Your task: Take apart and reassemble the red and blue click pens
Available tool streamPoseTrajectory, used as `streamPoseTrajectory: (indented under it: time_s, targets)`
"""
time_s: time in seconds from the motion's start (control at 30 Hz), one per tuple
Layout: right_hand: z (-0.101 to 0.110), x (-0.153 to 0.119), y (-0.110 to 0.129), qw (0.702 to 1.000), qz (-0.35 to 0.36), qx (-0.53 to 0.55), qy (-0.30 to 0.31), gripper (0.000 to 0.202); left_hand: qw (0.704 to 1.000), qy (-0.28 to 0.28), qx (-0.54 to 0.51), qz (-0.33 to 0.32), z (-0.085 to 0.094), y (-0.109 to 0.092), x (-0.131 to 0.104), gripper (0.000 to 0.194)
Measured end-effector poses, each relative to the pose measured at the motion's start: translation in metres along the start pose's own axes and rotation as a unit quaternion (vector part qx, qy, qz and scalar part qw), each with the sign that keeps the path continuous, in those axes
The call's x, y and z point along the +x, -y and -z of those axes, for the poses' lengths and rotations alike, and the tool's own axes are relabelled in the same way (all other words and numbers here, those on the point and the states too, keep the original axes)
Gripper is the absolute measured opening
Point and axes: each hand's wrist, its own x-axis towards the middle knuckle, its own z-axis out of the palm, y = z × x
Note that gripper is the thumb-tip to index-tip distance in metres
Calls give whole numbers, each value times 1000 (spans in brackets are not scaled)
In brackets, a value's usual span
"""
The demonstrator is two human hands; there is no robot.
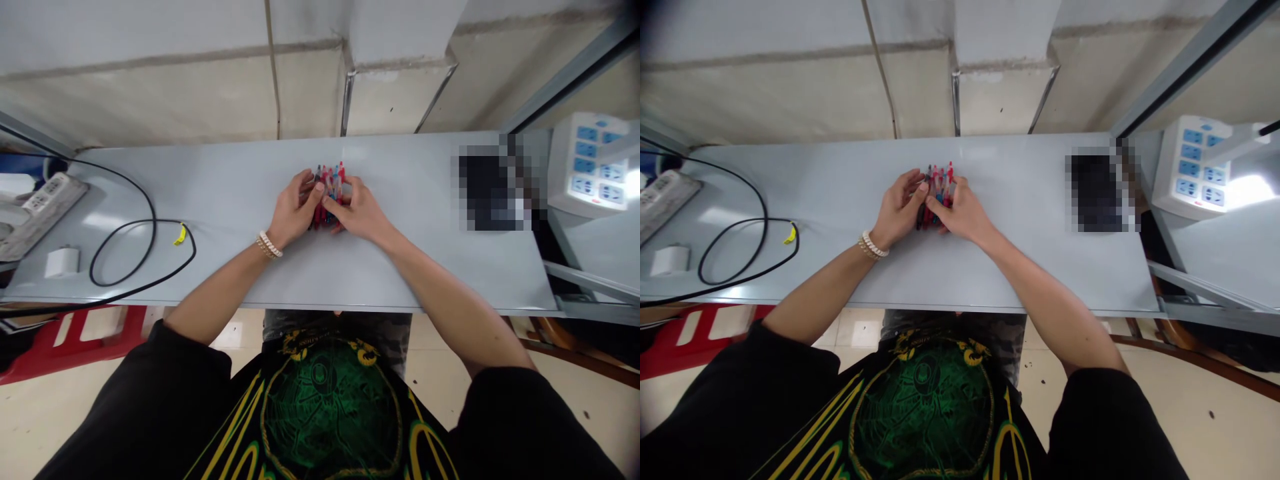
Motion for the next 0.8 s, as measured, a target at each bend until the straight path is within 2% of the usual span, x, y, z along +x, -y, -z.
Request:
streamPoseTrajectory:
  time_s: [0.1, 0.2, 0.27, 0.43, 0.57, 0.7, 0.8]
  targets:
    - [13, -5, 1, 997, 14, -71, 12, 83, 998, 16, 54, -43, 6, -5, -1, 83]
    - [25, -9, 6, 985, 75, -157, -18, 72, 992, 36, 91, -80, 16, -9, 2, 73]
    - [30, -11, 10, 977, 89, -195, -21, 61, 990, 55, 102, -85, 23, -10, 4, 69]
    - [35, -17, 14, 961, 139, -237, 20, 53, 982, 119, 124, -83, 36, -12, 4, 79]
    - [39, -22, 8, 963, 153, -221, 36, 30, 973, 168, 119, -108, 38, -13, 3, 85]
    - [40, -24, 1, 956, 186, -227, 22, 34, 952, 224, 131, -162, 37, -9, 4, 87]
    - [40, -24, -4, 937, 222, -269, 22, 46, 948, 230, 129, -180, 37, -3, 4, 84]
